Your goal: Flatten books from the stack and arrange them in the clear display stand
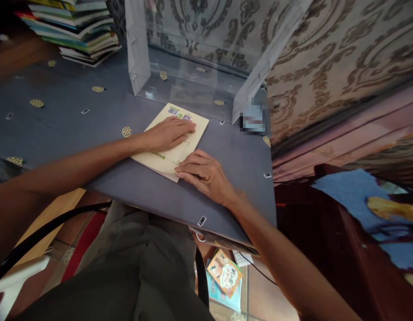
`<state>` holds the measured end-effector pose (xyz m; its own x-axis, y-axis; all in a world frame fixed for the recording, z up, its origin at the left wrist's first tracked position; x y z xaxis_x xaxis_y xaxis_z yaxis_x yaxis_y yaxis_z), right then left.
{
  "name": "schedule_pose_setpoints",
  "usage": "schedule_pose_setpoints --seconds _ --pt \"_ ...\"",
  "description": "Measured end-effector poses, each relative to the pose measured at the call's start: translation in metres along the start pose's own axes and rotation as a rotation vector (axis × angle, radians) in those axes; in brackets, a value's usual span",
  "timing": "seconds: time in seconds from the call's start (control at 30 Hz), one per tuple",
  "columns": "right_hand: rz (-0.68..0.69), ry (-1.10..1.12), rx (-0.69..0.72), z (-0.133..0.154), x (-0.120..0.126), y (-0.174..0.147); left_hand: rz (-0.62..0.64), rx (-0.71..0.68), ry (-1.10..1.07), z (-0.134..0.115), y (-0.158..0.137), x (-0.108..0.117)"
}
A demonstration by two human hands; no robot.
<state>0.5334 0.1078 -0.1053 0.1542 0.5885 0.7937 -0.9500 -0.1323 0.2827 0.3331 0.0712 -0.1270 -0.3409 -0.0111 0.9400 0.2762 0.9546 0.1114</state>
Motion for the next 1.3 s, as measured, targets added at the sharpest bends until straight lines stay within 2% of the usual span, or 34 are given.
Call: schedule_pose_setpoints --seconds 0.43,0.63,0.97,1.13,1.3 --pt "-0.049 -0.166 0.123 0.003 -0.006 -0.007 0.041 0.009 0.103 -0.005 -0.001 0.002" --pt "-0.038 -0.263 0.197 0.014 -0.008 -0.011 0.059 0.024 0.112 -0.007 -0.001 0.003" --pt "-0.025 -0.245 0.168 0.019 -0.005 -0.010 0.057 0.034 0.167 -0.011 -0.004 0.006" --pt "-0.036 -0.224 0.055 0.011 -0.003 -0.011 0.040 0.135 0.195 -0.014 -0.007 0.009" --pt "0.003 -0.285 -0.214 -0.003 -0.005 -0.011 -0.001 0.417 0.191 0.000 -0.015 0.014"
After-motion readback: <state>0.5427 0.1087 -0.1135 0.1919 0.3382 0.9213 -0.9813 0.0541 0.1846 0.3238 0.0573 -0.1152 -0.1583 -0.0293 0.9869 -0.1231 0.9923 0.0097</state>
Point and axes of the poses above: each hand's wrist, its own y-axis towards the middle knuckle, its own x-axis out of the back of the hand, z = x × y, the point moved 2 cm from there along y, towards the middle knuckle, and after that the axes turned 12 degrees about z, right-handed, at the moved point
